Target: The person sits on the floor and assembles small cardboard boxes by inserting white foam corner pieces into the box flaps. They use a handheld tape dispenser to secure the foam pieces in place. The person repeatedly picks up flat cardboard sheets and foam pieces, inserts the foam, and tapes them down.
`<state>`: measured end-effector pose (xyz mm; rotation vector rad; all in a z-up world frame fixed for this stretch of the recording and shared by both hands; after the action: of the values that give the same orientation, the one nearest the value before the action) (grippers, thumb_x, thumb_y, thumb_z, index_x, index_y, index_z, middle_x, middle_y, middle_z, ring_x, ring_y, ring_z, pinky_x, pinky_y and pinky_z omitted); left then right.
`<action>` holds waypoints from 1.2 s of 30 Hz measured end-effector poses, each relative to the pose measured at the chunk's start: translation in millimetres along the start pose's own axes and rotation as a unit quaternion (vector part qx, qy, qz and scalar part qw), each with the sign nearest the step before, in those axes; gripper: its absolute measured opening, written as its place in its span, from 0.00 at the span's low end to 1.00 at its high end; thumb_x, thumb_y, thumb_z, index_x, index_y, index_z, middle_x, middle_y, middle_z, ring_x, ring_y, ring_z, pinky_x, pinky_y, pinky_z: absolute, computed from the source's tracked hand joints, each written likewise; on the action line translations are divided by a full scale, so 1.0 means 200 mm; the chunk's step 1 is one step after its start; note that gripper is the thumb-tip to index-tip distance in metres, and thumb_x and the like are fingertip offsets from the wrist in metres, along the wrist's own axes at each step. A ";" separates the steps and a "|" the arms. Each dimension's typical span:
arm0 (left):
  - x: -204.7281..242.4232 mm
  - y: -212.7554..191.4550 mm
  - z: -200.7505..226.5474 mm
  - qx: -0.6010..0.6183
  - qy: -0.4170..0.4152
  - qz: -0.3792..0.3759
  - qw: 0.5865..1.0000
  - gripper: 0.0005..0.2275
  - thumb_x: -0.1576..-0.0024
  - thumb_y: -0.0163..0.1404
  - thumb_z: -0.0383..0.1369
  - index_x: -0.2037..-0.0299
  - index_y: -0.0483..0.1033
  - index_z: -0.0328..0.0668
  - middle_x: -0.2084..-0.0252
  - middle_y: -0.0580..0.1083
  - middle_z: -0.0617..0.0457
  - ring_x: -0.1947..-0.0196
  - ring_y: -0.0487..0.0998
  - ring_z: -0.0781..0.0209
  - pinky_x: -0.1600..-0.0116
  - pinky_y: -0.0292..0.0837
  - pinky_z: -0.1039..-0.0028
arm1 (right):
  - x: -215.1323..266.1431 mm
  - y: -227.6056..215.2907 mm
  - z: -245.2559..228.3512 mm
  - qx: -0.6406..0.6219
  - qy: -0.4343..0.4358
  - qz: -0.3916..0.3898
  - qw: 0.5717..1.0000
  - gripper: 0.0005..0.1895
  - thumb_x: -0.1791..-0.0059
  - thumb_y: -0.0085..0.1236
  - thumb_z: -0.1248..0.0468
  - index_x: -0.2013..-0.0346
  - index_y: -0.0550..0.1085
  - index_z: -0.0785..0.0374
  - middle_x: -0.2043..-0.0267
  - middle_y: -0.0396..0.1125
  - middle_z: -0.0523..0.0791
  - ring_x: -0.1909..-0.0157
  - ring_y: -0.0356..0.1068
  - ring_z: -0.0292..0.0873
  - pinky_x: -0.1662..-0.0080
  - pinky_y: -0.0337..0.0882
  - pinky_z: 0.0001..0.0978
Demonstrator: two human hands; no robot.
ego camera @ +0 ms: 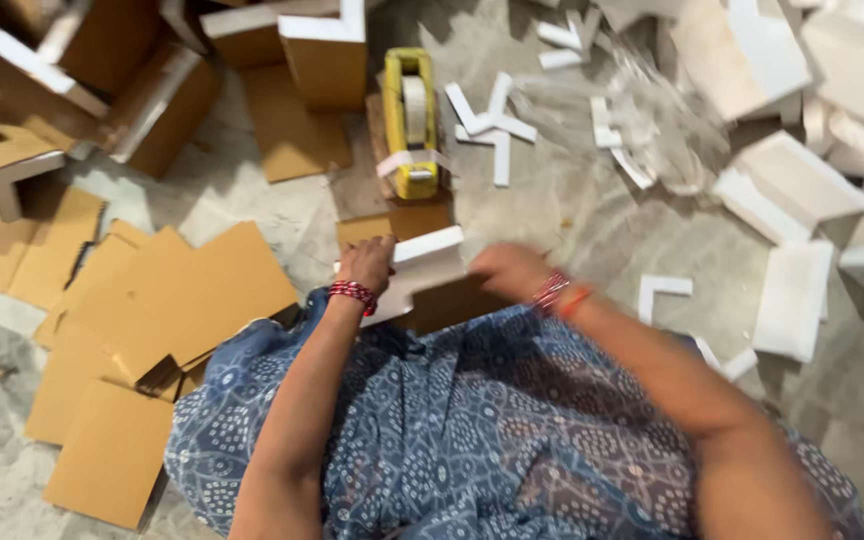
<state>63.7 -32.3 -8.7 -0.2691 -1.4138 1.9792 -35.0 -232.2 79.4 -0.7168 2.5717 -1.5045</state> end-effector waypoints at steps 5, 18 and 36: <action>-0.10 0.09 -0.05 0.104 -0.014 -0.162 0.981 0.23 0.41 0.53 0.47 0.37 0.68 0.55 0.41 0.74 0.46 0.40 0.73 0.43 0.37 0.62 0.46 | -0.31 0.23 -0.30 0.117 -0.080 0.153 0.978 0.05 0.54 0.59 0.64 0.64 0.74 0.57 0.60 0.67 0.45 0.52 0.69 0.49 0.51 0.69 0.43; 0.09 -0.16 0.18 -0.142 0.006 0.086 0.986 0.13 0.41 0.46 0.31 0.47 0.71 0.46 0.54 0.75 0.49 0.54 0.77 0.52 0.47 0.68 0.61 | -0.30 0.23 -0.25 0.130 -0.046 0.296 0.945 0.10 0.55 0.62 0.64 0.59 0.76 0.52 0.57 0.66 0.41 0.52 0.66 0.45 0.46 0.62 0.43; 0.10 -0.20 0.26 -0.021 0.014 0.196 0.980 0.12 0.51 0.51 0.27 0.57 0.72 0.46 0.61 0.75 0.51 0.58 0.77 0.52 0.51 0.66 0.59 | -0.41 0.27 0.06 0.145 0.055 0.189 0.970 0.11 0.54 0.56 0.69 0.56 0.73 0.57 0.58 0.70 0.44 0.51 0.70 0.49 0.48 0.71 0.43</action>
<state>38.0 -51.9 51.1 -0.6329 -1.4721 2.2460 21.0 -184.2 14.3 -0.1029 2.3060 -1.7632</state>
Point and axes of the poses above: each hand's wrist, its own x-axis away from the middle knuckle, its own y-axis out of the palm, z = x × y, the point moved 8 cm from there along -x, towards the middle knuckle
